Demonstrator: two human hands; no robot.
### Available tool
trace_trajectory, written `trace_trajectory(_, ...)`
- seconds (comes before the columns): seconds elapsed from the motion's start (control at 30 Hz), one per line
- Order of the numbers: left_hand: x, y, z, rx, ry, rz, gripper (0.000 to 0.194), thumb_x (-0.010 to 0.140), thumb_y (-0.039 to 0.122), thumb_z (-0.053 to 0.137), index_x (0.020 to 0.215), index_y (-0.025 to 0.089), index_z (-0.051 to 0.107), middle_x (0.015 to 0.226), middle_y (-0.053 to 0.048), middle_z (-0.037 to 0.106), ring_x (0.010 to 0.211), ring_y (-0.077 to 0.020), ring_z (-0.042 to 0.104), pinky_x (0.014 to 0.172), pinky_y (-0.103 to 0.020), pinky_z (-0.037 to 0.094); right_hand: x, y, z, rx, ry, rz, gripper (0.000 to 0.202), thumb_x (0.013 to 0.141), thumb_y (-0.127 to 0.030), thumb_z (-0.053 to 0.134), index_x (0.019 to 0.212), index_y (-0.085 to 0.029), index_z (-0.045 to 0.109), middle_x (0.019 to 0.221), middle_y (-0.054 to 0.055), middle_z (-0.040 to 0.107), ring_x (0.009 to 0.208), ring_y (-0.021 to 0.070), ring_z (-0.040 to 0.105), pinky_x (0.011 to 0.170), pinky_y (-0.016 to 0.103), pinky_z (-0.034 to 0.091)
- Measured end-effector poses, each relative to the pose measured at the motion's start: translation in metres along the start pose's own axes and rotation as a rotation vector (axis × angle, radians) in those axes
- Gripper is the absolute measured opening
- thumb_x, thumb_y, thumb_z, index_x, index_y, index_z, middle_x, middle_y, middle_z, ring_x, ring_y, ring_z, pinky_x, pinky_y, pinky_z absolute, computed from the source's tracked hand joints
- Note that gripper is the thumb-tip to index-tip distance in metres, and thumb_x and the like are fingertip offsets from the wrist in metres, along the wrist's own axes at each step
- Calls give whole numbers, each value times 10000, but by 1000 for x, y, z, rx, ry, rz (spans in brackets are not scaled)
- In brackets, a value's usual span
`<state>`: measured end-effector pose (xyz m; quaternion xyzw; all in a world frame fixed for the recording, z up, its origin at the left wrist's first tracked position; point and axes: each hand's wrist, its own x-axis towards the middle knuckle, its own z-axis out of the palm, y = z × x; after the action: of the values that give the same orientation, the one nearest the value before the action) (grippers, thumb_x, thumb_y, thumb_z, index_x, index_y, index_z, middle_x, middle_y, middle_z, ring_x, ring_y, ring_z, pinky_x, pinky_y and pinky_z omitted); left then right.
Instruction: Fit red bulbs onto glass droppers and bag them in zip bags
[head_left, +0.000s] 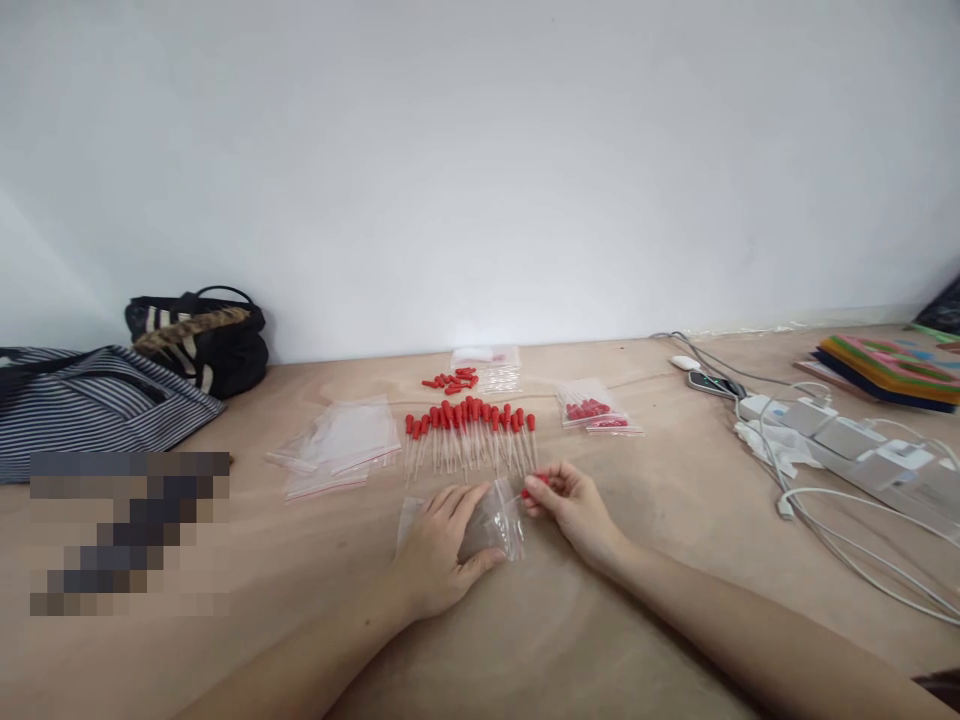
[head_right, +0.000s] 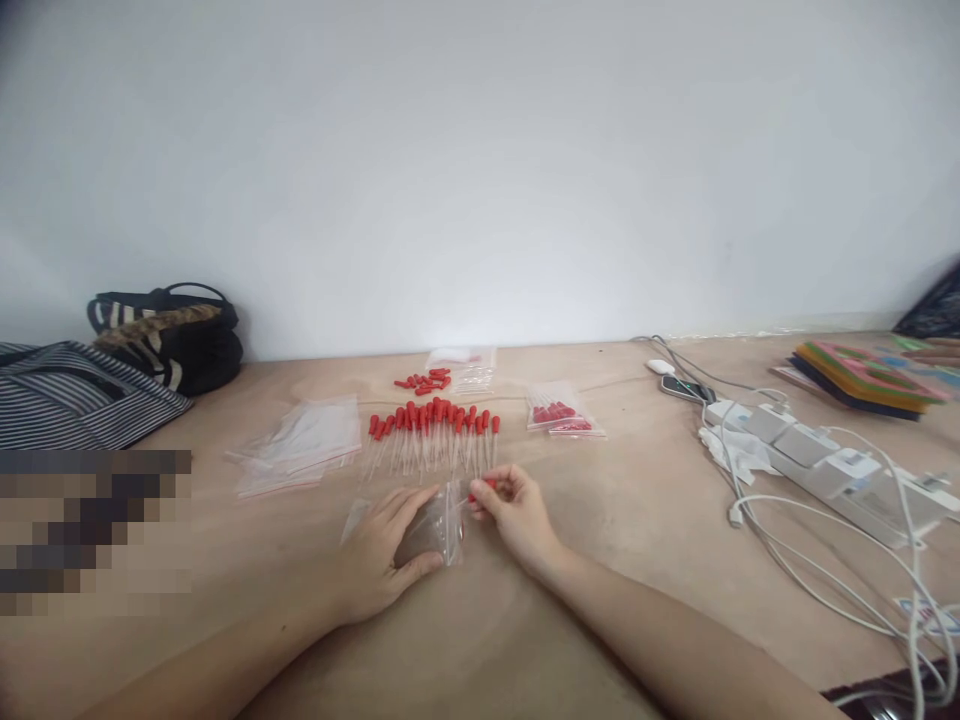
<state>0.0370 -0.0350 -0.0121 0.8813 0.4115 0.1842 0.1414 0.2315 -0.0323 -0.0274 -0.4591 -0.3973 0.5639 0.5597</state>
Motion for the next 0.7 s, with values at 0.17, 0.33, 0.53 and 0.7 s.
trace_trajectory(0.17,0,2,-2,-5,-7,-6,584,778,464,520,1269,209,333,1194,-96,494,1086,-267,451,903,-443,368,-4,-5,-2,-130,-396,150,334,518,-377,748,740,-152,640,636,-9,654,565,104,585,613,263,484)
trace_trajectory(0.33,4,7,0,-2,-15,6,588,776,476,517,1255,181,346,1174,-111,510,1066,-267,470,894,-445,382,2,-8,1,-261,-486,67,321,537,-317,746,758,-165,570,632,-32,640,501,77,554,485,194,423)
trace_trajectory(0.53,-2,1,-7,4,14,35,651,749,493,543,1286,196,325,1208,-113,489,1099,-280,449,916,-459,371,1,-1,1,-393,-428,-25,327,502,-278,763,710,-159,541,650,-22,619,545,87,559,484,185,432)
trace_trajectory(0.7,-26,-20,-21,-16,-5,33,583,781,451,512,1294,249,323,1304,-74,425,1179,-260,398,973,-439,346,24,-18,-27,-554,-260,-4,244,635,-346,648,774,-150,603,697,13,631,464,80,506,375,180,373)
